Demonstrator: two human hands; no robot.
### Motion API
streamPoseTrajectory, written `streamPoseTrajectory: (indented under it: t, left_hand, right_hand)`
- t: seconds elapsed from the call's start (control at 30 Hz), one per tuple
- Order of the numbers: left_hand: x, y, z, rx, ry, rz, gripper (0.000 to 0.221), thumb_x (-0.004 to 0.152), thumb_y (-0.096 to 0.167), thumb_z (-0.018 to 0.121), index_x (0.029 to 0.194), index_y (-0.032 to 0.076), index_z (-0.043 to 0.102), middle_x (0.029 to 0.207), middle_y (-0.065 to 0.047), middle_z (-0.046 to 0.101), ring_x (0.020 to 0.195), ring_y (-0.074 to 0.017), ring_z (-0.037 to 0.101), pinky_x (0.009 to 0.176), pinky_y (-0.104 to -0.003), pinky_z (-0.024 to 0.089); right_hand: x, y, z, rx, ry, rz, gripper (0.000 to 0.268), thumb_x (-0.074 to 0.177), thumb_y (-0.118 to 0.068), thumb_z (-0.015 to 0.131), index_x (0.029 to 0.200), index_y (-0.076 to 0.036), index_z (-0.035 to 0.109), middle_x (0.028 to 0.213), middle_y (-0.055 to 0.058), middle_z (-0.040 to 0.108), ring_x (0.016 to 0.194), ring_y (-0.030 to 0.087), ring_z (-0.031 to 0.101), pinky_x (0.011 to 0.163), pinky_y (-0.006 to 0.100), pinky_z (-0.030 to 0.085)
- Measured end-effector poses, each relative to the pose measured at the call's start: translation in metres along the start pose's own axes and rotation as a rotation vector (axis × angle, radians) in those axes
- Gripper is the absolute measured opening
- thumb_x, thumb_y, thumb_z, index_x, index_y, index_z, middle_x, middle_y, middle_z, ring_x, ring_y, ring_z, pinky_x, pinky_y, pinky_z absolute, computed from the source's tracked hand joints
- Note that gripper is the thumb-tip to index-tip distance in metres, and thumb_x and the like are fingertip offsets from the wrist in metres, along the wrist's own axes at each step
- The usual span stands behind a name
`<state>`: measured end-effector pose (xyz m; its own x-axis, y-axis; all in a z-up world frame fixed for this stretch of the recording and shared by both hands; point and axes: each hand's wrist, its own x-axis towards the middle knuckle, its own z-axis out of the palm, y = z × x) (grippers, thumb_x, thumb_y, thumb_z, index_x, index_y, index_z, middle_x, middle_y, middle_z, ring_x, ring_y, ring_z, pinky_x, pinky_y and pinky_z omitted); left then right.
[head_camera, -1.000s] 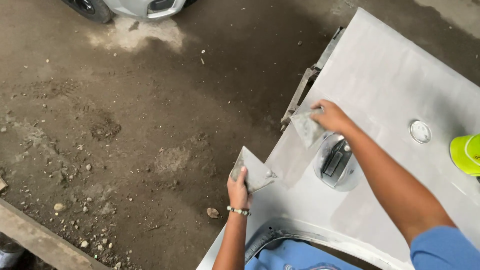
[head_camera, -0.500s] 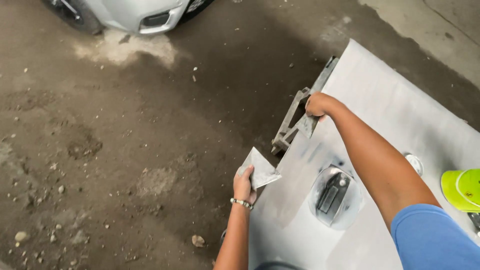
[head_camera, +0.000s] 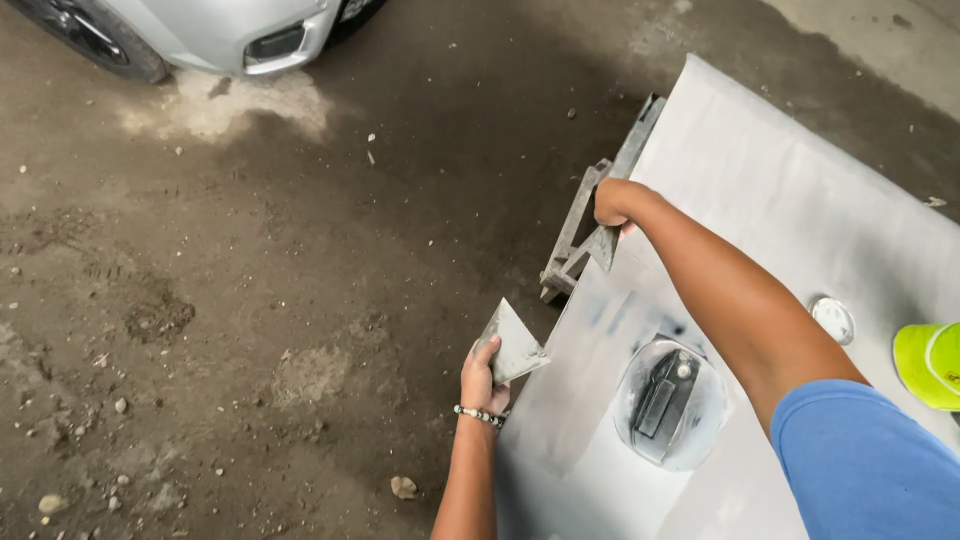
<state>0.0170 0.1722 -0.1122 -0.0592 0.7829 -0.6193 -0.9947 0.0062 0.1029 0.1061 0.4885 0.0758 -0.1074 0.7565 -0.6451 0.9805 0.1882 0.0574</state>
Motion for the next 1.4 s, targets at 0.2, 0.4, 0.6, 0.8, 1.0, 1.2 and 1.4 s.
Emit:
streamPoseTrajectory:
  t: [0.2, 0.4, 0.6, 0.8, 1.0, 1.2, 1.4]
  left_hand:
    - [-0.018, 0.012, -0.005, 0.023, 0.024, 0.022, 0.025, 0.092, 0.011, 0.066, 0.116, 0.004, 0.064, 0.105, -0.006, 0.072, 0.092, -0.0174, 0.070, 0.079, -0.032, 0.057]
    - [-0.038, 0.028, -0.041, 0.023, 0.011, 0.073, 0.026, 0.092, 0.012, 0.066, 0.115, 0.001, 0.063, 0.107, -0.009, 0.072, 0.094, -0.0203, 0.071, 0.082, -0.034, 0.057]
    - [-0.081, 0.051, -0.077, 0.089, 0.102, 0.186, 0.028, 0.091, 0.015, 0.068, 0.116, 0.003, 0.063, 0.105, -0.008, 0.070, 0.092, -0.0215, 0.069, 0.081, -0.037, 0.056]
    - [-0.146, 0.067, -0.059, 0.056, 0.118, 0.385, 0.034, 0.091, 0.018, 0.068, 0.120, 0.002, 0.062, 0.109, -0.008, 0.071, 0.097, -0.0212, 0.069, 0.086, -0.038, 0.057]
    - [-0.169, 0.053, 0.000, 0.038, 0.008, 0.447, 0.033, 0.091, 0.016, 0.069, 0.119, 0.001, 0.060, 0.106, -0.008, 0.069, 0.093, -0.0196, 0.067, 0.082, -0.037, 0.057]
    - [-0.178, 0.044, 0.034, 0.055, -0.054, 0.532, 0.026, 0.094, 0.014, 0.068, 0.116, 0.004, 0.059, 0.101, -0.006, 0.066, 0.089, -0.0153, 0.064, 0.078, -0.034, 0.056]
    - [-0.179, 0.049, 0.029, 0.095, -0.060, 0.484, 0.024, 0.097, 0.013, 0.066, 0.116, 0.003, 0.058, 0.105, -0.007, 0.067, 0.093, -0.0178, 0.066, 0.081, -0.035, 0.058]
  right_hand:
    - [-0.044, -0.042, 0.055, 0.128, -0.103, -0.135, 0.015, 0.086, -0.003, 0.064, 0.096, 0.004, 0.071, 0.084, 0.018, 0.076, 0.069, 0.028, 0.074, 0.060, 0.040, 0.060]
    - [-0.078, -0.065, 0.091, 0.254, -0.158, -0.281, 0.025, 0.085, -0.010, 0.069, 0.108, -0.001, 0.069, 0.088, 0.016, 0.076, 0.074, 0.025, 0.073, 0.065, 0.039, 0.059]
    - [-0.122, -0.083, 0.130, 0.378, -0.227, -0.436, 0.038, 0.084, -0.017, 0.074, 0.121, -0.007, 0.067, 0.092, 0.013, 0.076, 0.080, 0.022, 0.071, 0.069, 0.037, 0.058]
    - [-0.187, -0.035, 0.154, 0.605, 0.089, -0.639, 0.043, 0.086, -0.022, 0.077, 0.126, -0.008, 0.068, 0.107, 0.009, 0.075, 0.093, 0.017, 0.071, 0.080, 0.033, 0.058]
    - [-0.283, 0.009, 0.220, 0.857, 0.393, -0.425, 0.029, 0.091, -0.021, 0.080, 0.111, 0.000, 0.074, 0.090, 0.015, 0.071, 0.083, 0.022, 0.063, 0.076, 0.036, 0.055]
    - [-0.325, 0.029, 0.293, 0.819, 0.353, -0.406, 0.038, 0.093, -0.019, 0.078, 0.123, 0.002, 0.069, 0.117, 0.006, 0.064, 0.103, 0.016, 0.061, 0.088, 0.032, 0.049]
    - [-0.311, 0.073, 0.299, 1.630, 0.087, 0.113, 0.040, 0.087, -0.013, 0.074, 0.122, 0.005, 0.066, 0.110, 0.021, 0.072, 0.096, 0.033, 0.071, 0.086, 0.046, 0.060]
